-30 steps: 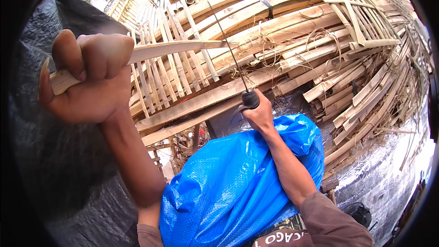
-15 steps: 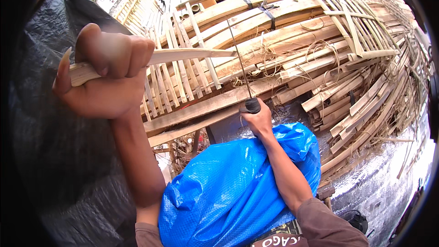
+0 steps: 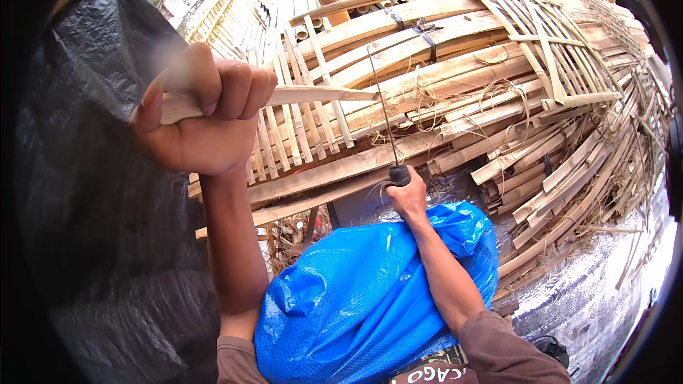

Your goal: The person secures thin strips of bamboo to a wooden frame using a hammer and then trims a strip with a machete.

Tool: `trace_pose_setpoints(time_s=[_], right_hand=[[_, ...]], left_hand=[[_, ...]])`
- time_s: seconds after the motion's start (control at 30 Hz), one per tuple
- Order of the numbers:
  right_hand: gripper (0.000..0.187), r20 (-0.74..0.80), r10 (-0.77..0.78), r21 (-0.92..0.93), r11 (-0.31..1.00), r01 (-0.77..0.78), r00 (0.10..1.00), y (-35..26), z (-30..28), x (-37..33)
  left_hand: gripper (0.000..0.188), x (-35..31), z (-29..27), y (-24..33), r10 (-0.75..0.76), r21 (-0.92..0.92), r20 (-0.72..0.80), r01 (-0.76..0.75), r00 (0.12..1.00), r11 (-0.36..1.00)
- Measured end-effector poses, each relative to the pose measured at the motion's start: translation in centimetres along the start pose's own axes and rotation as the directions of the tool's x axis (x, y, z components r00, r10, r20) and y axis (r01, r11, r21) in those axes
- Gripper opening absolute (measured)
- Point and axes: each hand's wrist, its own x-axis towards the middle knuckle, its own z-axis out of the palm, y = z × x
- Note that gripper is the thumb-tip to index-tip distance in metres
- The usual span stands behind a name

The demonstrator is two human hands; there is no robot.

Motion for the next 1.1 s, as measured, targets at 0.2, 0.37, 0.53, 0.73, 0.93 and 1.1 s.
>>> trace_pose_setpoints(time_s=[0.2, 0.37, 0.53, 0.73, 0.93, 1.1], right_hand=[[0.028, 0.041, 0.019, 0.012, 1.000, -0.020, 0.999, -0.5, -0.2, -0.5], [0.023, 0.027, -0.009, 0.024, 1.000, 0.008, 1.000, -1.2, -0.5, -0.8], [0.028, -0.008, 0.071, -0.030, 0.997, -0.072, 0.997, 0.3, -0.3, 0.0], [0.032, 0.019, 0.083, -0.030, 0.996, -0.082, 0.996, 0.3, -0.1, 0.5], [0.031, 0.014, 0.078, -0.016, 0.997, -0.078, 0.997, 0.4, -0.4, -0.3], [0.033, 0.007, 0.140, -0.056, 0.989, -0.139, 0.990, 1.8, -0.3, 0.6]], left_hand=[[0.042, -0.4, 0.1, 0.1, -0.018, -0.012, -0.074, 0.017, 0.997, 1.000], [0.042, -0.3, 0.2, 0.2, -0.019, -0.023, -0.056, 0.018, 0.998, 1.000], [0.042, 0.0, 0.3, 0.1, -0.006, 0.004, -0.060, 0.006, 0.998, 1.000], [0.041, 0.0, 0.3, 0.0, 0.013, 0.003, -0.041, -0.013, 0.999, 1.000], [0.041, 0.2, 0.2, 0.1, 0.005, -0.012, -0.031, -0.005, 1.000, 1.000], [0.040, 0.1, 0.2, 0.1, 0.009, -0.017, -0.055, -0.010, 0.998, 1.000]])
